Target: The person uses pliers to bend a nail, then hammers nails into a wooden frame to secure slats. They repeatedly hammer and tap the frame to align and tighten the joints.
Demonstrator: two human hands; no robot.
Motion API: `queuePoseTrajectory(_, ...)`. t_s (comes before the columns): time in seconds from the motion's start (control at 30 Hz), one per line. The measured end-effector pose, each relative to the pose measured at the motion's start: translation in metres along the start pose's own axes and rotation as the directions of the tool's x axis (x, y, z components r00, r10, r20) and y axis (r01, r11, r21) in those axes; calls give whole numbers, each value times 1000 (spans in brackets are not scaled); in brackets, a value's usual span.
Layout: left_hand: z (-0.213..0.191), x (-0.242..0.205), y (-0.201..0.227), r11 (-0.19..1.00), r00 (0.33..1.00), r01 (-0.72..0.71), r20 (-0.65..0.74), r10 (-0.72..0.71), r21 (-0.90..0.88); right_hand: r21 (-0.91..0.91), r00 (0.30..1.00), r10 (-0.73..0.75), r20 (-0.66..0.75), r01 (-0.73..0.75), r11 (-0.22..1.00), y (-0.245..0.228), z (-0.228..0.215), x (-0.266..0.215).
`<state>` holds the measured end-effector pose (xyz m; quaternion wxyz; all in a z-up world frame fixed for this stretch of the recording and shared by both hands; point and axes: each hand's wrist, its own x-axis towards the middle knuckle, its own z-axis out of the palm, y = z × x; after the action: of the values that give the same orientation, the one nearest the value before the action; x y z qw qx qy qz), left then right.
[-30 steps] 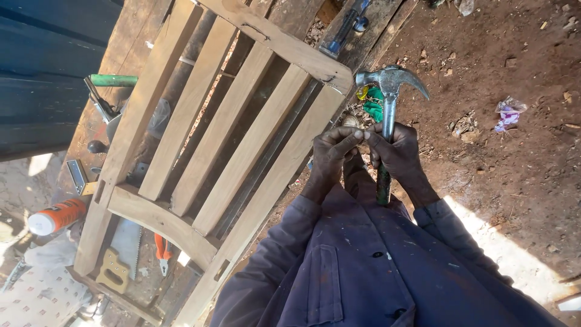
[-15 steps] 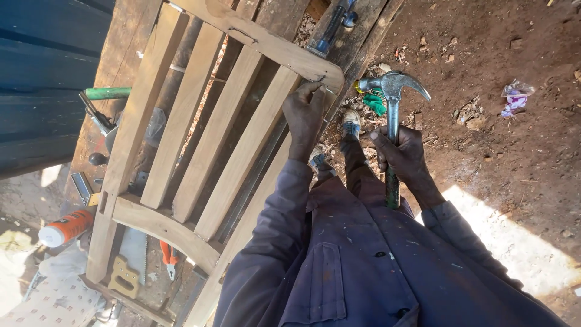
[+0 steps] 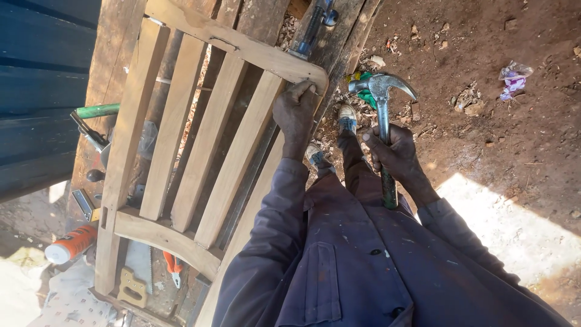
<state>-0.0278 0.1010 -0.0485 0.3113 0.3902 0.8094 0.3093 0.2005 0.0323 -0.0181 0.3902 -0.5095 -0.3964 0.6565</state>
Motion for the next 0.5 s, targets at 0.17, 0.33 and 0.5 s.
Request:
queuePoseTrajectory(0.17, -1, -3, -1, 999, 998, -52, -42, 52, 4, -17, 1000, 5, 19, -4, 1000, 4, -2, 3)
queuePoseTrajectory(0.33, -1, -13, 5, 995, 995, -55, -80, 62, 81, -68, 999, 0, 48, 3, 998, -29, 6, -2)
queuePoseTrajectory(0.5, 13, -13, -12, 980, 986, -108, -105, 126, 168, -186, 976, -92, 195, 128, 974, -83, 4, -12)
